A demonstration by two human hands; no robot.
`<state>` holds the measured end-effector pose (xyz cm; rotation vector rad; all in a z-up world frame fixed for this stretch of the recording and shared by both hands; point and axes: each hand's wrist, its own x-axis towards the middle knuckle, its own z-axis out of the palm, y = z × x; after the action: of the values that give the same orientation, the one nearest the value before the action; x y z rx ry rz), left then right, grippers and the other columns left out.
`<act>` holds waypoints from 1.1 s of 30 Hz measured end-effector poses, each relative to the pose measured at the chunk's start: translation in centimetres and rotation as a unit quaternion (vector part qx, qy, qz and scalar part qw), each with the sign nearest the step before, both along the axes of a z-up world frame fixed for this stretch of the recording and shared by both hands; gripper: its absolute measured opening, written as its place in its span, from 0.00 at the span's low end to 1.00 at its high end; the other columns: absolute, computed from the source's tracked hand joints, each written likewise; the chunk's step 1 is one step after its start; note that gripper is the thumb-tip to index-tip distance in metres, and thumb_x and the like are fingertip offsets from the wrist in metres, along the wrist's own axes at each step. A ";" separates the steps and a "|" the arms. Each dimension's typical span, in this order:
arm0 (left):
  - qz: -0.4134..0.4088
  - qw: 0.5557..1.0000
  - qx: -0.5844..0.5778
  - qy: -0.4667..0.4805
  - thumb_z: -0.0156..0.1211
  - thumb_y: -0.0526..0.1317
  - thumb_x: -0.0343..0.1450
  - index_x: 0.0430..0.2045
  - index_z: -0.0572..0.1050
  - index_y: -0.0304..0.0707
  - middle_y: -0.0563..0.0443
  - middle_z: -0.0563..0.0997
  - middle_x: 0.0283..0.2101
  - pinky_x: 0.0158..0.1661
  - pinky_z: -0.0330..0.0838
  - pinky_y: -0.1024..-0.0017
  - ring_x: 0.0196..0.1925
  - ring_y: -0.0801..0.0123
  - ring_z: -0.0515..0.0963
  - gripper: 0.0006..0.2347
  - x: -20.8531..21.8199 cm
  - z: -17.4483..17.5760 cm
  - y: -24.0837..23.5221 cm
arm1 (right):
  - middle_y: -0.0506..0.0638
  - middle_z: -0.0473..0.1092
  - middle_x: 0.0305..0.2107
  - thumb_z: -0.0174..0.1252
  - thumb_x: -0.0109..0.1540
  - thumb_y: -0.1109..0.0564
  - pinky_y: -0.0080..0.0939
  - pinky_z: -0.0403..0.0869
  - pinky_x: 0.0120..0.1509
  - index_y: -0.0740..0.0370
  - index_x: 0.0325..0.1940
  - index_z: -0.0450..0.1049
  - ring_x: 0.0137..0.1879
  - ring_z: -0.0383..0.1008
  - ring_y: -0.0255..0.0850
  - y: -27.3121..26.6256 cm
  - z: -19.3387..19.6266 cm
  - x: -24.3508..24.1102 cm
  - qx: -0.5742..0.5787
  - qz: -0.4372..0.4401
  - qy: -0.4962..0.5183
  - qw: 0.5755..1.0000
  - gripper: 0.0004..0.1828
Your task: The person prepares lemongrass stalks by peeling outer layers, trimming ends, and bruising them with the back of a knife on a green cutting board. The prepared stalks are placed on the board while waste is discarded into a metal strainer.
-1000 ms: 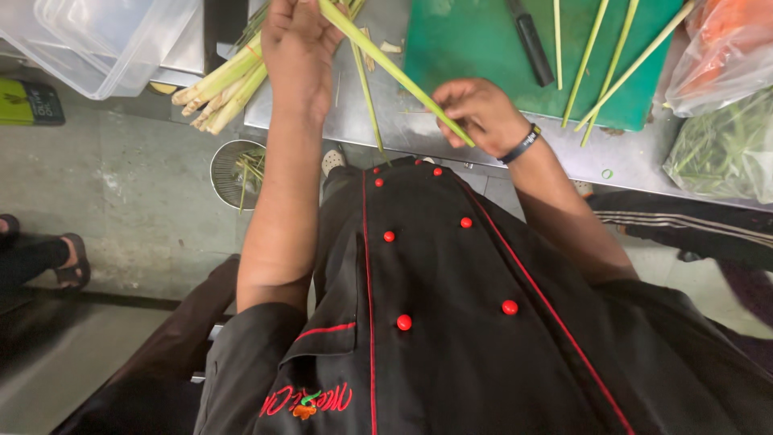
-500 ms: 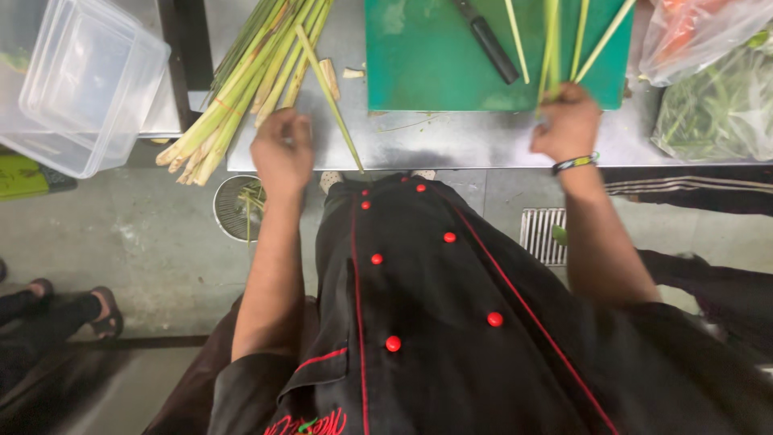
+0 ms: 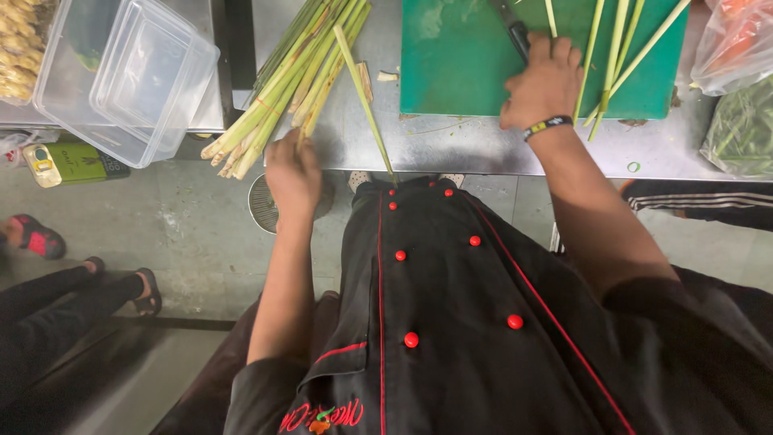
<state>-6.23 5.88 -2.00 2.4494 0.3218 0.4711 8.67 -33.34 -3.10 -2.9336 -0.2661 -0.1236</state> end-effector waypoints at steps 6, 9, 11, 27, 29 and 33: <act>0.094 0.936 -0.248 -0.231 0.64 0.27 0.75 0.47 0.73 0.31 0.46 0.77 0.49 0.50 0.76 0.72 0.49 0.66 0.78 0.09 -0.4 6.9 -1.4 | 0.58 0.69 0.56 0.67 0.45 0.62 0.59 0.73 0.56 0.59 0.49 0.79 0.59 0.68 0.60 -1.5 -4.1 1.8 0.028 -0.024 0.044 0.998 0.27; 0.119 0.877 -0.308 -0.348 0.63 0.27 0.77 0.51 0.70 0.30 0.45 0.77 0.52 0.50 0.75 0.69 0.49 0.63 0.77 0.10 0.7 10.9 -2.1 | 0.59 0.72 0.55 0.64 0.45 0.63 0.51 0.79 0.54 0.61 0.39 0.80 0.53 0.76 0.54 -4.1 -6.6 1.6 0.102 0.085 -0.037 0.990 0.18; 0.074 0.882 -0.273 -0.378 0.62 0.28 0.78 0.50 0.72 0.28 0.46 0.76 0.51 0.55 0.71 0.66 0.52 0.62 0.75 0.09 1.1 13.1 -2.9 | 0.60 0.73 0.53 0.60 0.47 0.64 0.45 0.80 0.50 0.64 0.39 0.79 0.48 0.80 0.50 -5.0 -7.4 0.6 0.224 0.097 -0.029 0.969 0.16; -0.400 0.907 0.037 -0.127 0.63 0.27 0.60 0.48 0.80 0.33 0.41 0.77 0.58 0.57 0.70 0.58 0.59 0.49 0.72 0.20 14.1 -3.4 -17.4 | 0.58 0.72 0.37 0.56 0.45 0.69 0.40 0.75 0.36 0.67 0.28 0.79 0.33 0.77 0.47 -3.7 -1.7 -10.2 0.290 0.071 0.116 0.947 0.10; -0.417 0.903 0.015 -0.103 0.58 0.22 0.59 0.50 0.79 0.29 0.38 0.75 0.61 0.60 0.71 0.60 0.62 0.47 0.71 0.23 13.9 -4.6 -16.6 | 0.60 0.72 0.37 0.57 0.45 0.68 0.42 0.77 0.38 0.65 0.28 0.80 0.34 0.79 0.49 -4.1 -2.2 -10.9 0.275 0.049 0.144 0.950 0.10; -0.410 0.909 0.008 -0.070 0.60 0.21 0.62 0.45 0.81 0.36 0.44 0.79 0.52 0.57 0.72 0.58 0.57 0.50 0.74 0.18 14.3 -3.9 -14.5 | 0.62 0.72 0.39 0.56 0.47 0.66 0.46 0.78 0.40 0.63 0.34 0.81 0.37 0.81 0.51 -2.0 -1.8 -11.0 0.285 -0.019 0.179 0.941 0.13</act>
<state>8.05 -8.61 -5.95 2.2805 -0.7565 0.2625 -2.33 -35.35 -4.91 -2.3247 -0.0932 0.2812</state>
